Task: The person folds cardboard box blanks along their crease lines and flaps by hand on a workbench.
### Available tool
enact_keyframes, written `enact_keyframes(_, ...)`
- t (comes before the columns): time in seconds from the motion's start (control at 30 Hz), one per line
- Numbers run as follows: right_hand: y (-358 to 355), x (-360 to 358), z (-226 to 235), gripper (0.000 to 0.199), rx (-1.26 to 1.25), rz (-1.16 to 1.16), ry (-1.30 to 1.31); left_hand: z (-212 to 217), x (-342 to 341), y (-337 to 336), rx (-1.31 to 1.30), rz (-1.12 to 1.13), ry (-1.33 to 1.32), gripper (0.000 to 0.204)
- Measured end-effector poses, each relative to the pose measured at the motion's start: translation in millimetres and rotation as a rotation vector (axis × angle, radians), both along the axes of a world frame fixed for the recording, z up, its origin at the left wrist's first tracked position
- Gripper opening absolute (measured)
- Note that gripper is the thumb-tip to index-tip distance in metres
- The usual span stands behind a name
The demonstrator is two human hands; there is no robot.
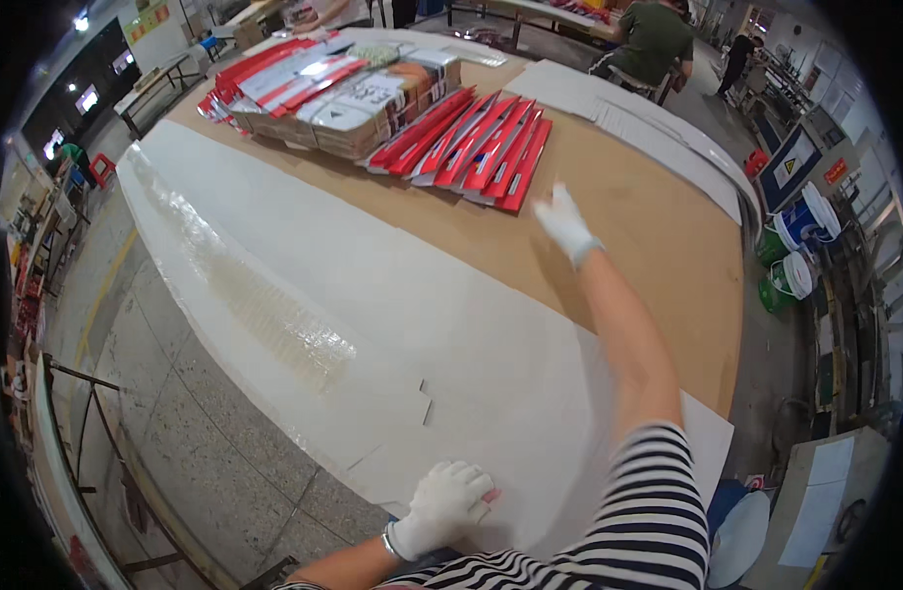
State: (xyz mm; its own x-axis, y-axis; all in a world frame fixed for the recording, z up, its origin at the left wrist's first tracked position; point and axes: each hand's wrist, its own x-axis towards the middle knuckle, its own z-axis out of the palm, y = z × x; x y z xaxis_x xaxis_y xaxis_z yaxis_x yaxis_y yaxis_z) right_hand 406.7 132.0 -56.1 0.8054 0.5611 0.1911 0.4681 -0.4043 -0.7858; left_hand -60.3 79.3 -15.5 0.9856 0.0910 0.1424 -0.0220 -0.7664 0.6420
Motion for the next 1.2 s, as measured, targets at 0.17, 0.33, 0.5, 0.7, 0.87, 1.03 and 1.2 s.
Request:
enact_keyframes(0.17,-268.7,-173.6,85.1,0.049,-0.49,0.645,-0.356,1.8,5.3,-9.7,0.03,0.063,0.011,0.019)
enact_keyframes(0.33,-517.6,-336.9,100.8,0.108,-0.966,0.326,-0.239,16.0,3.6,-18.0,0.079,0.081,0.126,0.024)
enact_keyframes(0.5,-601.0,-448.5,72.0,0.108,-0.989,0.251,-0.154,8.5,3.6,-20.8,0.134,0.111,0.264,0.025)
enact_keyframes(0.7,-591.2,-427.8,67.6,0.044,-0.722,0.166,-0.501,29.6,10.1,-25.6,0.164,0.072,0.316,0.024)
enact_keyframes(0.87,-589.0,-408.4,96.4,0.049,-0.345,0.045,-0.427,41.9,5.3,-34.7,0.179,0.027,0.429,0.043)
enact_keyframes(1.03,-591.6,-403.8,107.2,0.047,-0.161,-0.135,-0.401,65.9,-6.6,-82.3,0.372,-0.434,0.2,0.064)
enact_keyframes(1.2,-599.9,-411.6,80.2,0.045,-0.115,-0.179,-0.487,44.0,10.8,-110.5,0.476,-0.406,0.071,0.045)
